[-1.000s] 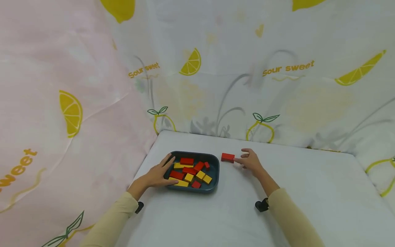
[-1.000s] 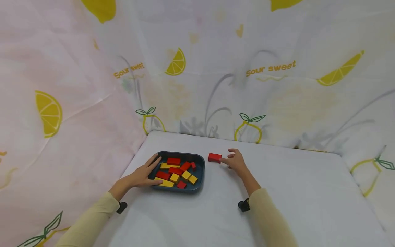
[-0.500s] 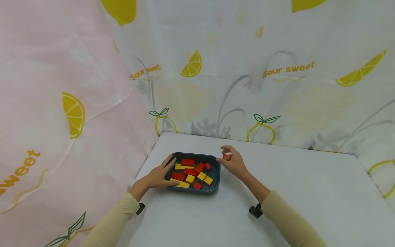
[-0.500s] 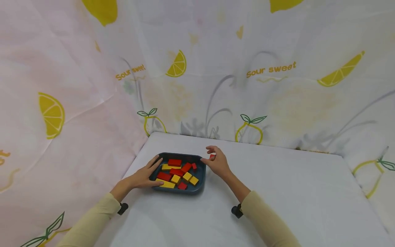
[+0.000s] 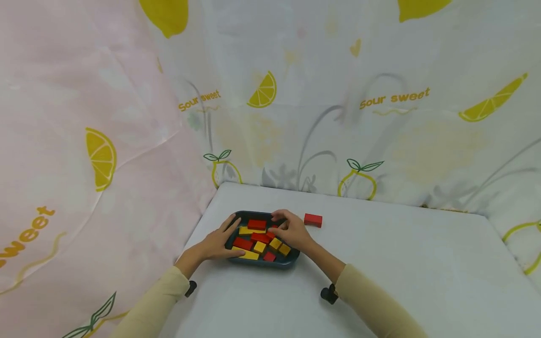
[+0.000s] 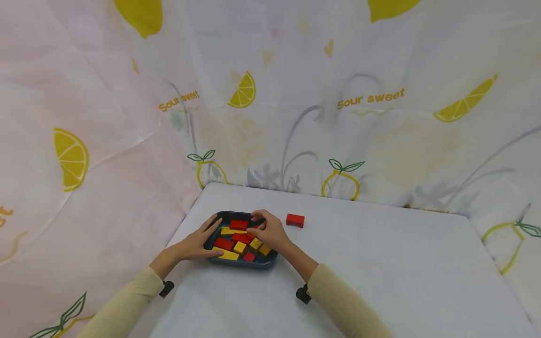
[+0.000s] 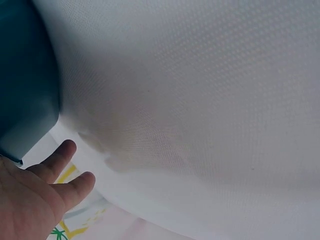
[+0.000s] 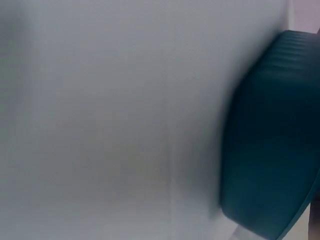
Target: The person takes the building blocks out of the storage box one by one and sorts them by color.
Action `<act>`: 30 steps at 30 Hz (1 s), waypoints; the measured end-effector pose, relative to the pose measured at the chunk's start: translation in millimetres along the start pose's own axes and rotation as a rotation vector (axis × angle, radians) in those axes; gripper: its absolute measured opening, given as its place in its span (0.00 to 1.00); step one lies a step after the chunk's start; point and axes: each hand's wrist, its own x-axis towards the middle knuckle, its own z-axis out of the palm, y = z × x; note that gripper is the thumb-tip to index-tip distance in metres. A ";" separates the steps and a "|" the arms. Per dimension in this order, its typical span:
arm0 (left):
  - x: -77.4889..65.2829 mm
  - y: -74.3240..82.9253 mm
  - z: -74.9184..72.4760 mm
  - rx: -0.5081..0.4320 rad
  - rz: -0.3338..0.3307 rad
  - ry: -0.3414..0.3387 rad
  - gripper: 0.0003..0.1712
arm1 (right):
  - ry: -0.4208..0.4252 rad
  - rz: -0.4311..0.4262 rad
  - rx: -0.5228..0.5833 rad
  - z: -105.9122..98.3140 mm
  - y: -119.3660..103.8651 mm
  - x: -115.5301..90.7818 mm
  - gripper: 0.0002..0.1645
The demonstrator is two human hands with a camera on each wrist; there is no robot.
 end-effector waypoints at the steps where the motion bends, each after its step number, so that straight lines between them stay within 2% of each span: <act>1: -0.2 0.3 0.4 -0.003 -0.008 -0.005 0.62 | -0.011 -0.014 -0.023 5.7 -0.5 1.5 0.26; 6: 0.9 1.4 2.6 -0.005 -0.005 -0.009 0.62 | -0.042 -0.031 -0.106 33.5 -2.2 8.3 0.25; 10: 2.4 0.8 4.0 -0.020 0.014 0.001 0.62 | -0.071 -0.024 -0.107 51.7 -1.9 9.3 0.24; 14: 2.7 -2.3 5.3 -0.024 0.017 0.005 0.63 | -0.064 -0.023 -0.109 66.3 -2.7 10.1 0.21; 21: 1.4 -3.9 5.0 -0.043 0.028 0.018 0.62 | -0.089 0.013 -0.101 87.4 0.1 14.4 0.24; 30: -0.1 -1.5 3.7 -0.054 0.016 0.027 0.63 | -0.143 0.028 -0.316 95.5 2.2 16.1 0.20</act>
